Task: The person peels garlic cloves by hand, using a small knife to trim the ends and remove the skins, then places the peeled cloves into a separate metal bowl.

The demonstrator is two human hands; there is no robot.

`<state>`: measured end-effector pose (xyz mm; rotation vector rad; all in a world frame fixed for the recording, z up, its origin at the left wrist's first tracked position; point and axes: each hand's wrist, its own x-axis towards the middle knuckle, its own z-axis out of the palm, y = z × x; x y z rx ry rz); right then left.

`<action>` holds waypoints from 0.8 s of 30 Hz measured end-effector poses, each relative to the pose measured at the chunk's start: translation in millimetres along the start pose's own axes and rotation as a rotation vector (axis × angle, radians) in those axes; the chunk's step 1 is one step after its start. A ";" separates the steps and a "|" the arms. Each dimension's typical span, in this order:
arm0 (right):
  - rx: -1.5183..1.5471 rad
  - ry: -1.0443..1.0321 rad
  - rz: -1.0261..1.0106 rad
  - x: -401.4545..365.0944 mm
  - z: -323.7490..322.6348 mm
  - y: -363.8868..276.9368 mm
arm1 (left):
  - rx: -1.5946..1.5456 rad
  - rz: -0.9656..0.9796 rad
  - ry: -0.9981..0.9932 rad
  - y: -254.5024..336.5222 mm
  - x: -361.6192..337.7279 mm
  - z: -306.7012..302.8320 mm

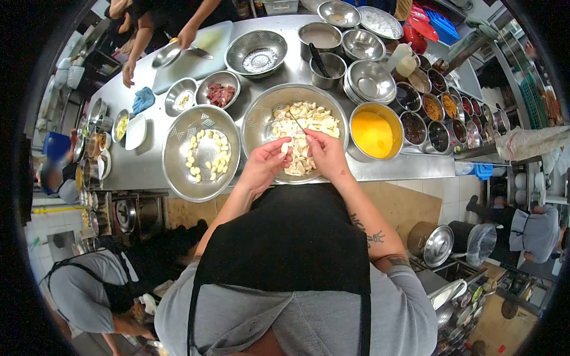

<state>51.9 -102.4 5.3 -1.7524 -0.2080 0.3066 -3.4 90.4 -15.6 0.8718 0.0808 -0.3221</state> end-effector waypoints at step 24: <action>-0.066 -0.010 0.157 4.9 2.6 31.0 | 0.883 0.280 0.638 48.9 -32.7 -80.2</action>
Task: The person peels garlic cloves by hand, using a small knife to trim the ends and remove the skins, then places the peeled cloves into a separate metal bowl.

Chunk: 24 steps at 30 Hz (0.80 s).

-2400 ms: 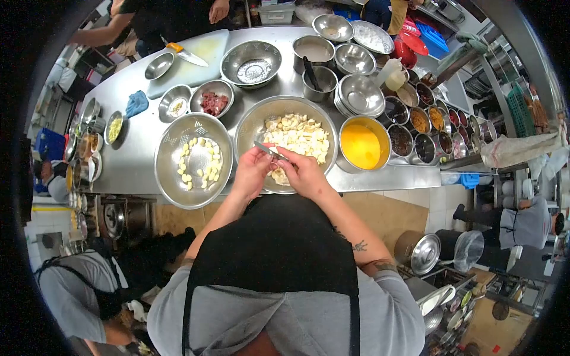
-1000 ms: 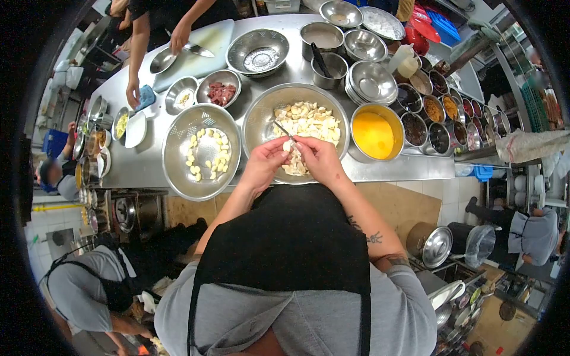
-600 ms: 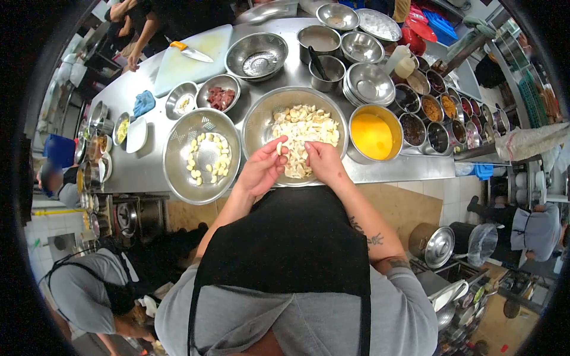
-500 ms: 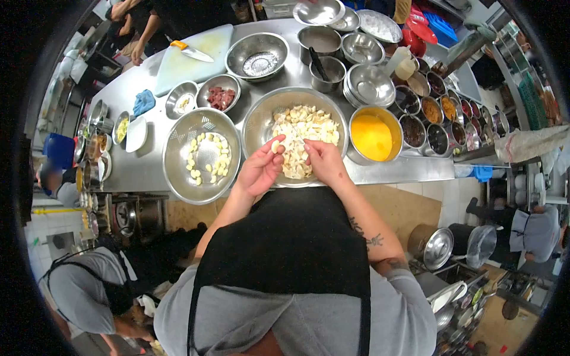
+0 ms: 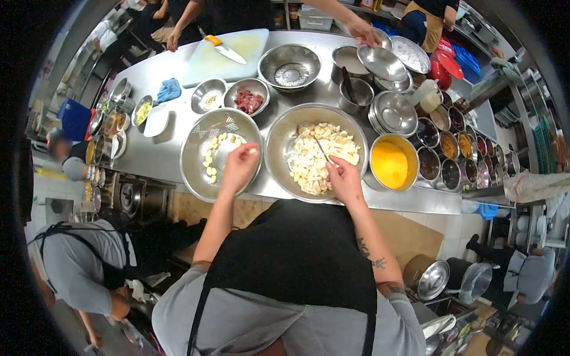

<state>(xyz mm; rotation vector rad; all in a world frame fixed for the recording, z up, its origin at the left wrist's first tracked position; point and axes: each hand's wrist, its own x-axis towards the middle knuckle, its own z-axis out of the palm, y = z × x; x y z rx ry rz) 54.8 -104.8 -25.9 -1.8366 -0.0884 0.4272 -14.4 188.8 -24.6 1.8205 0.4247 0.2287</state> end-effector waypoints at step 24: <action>0.342 -0.094 0.124 15.5 -15.3 25.6 | 0.791 0.103 -0.632 -5.6 35.7 148.1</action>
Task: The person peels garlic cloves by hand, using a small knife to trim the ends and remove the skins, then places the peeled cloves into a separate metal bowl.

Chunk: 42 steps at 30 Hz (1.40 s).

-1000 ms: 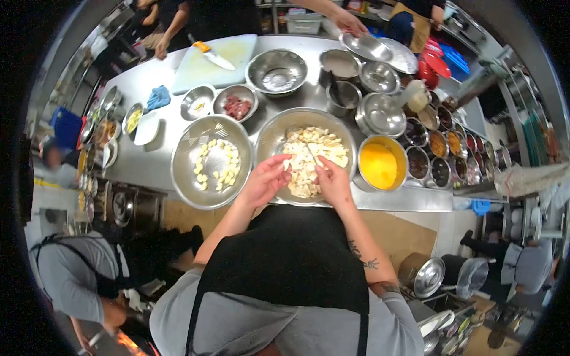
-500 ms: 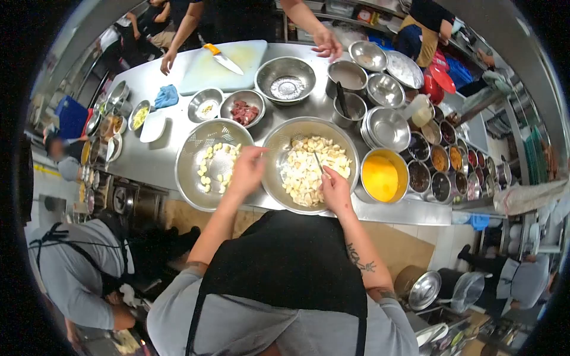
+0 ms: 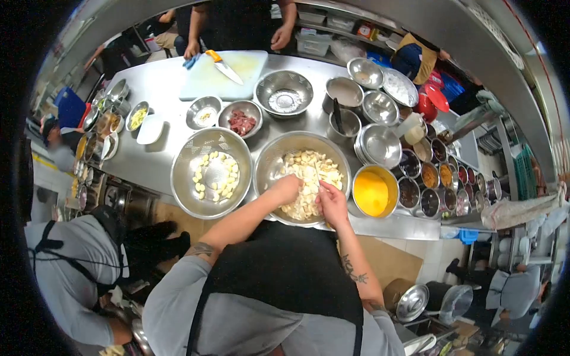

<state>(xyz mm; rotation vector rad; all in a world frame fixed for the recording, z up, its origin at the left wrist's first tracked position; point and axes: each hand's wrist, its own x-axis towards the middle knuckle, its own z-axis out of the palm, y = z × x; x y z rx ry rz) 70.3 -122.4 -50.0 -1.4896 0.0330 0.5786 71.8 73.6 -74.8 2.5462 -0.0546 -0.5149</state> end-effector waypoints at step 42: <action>-0.411 -0.096 -0.326 -45.2 36.2 -36.1 | -1.567 0.033 0.030 25.4 -85.3 -17.7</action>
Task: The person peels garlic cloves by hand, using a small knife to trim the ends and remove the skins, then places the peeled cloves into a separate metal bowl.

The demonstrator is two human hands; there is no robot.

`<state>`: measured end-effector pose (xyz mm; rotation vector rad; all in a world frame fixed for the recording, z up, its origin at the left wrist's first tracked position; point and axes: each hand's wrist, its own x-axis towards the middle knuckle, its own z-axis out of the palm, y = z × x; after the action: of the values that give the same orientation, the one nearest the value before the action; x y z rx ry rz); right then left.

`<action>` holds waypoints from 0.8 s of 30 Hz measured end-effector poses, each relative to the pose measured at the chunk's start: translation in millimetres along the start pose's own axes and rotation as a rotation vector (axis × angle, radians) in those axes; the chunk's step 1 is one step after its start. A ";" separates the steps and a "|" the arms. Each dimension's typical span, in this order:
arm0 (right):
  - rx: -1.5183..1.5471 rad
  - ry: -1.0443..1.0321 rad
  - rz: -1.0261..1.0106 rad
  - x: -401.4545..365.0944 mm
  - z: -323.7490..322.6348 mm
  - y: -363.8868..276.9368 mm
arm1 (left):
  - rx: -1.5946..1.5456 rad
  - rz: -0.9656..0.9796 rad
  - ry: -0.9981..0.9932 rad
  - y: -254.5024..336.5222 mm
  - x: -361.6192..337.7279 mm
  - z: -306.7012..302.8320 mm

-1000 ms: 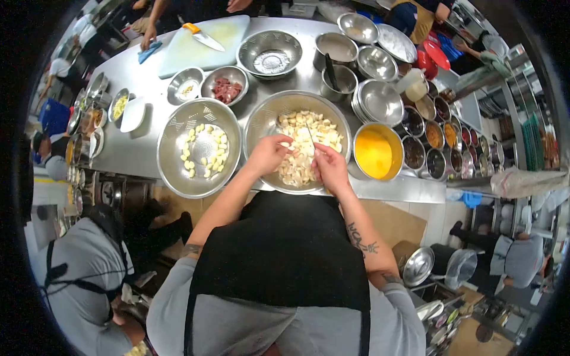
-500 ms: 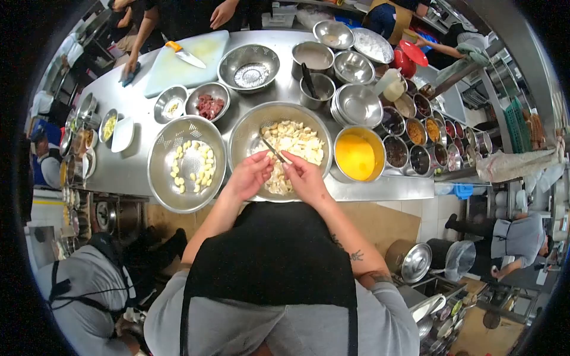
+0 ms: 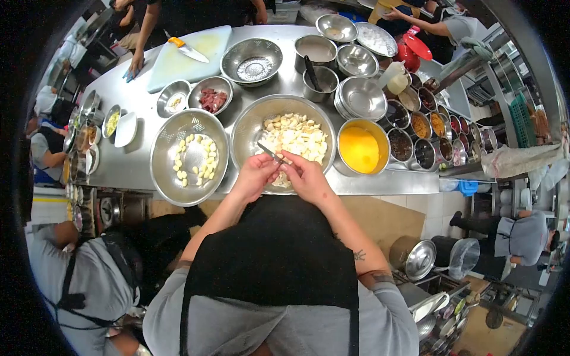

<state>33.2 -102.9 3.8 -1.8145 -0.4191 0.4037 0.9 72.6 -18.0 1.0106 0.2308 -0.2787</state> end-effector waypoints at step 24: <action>0.367 0.001 0.123 3.3 6.7 17.8 | -0.006 0.076 -0.035 -12.6 2.8 -11.3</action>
<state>34.3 -100.4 -15.3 -1.4855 -0.2154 0.5287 -1.4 75.6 -34.8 1.0058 0.1607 -0.2260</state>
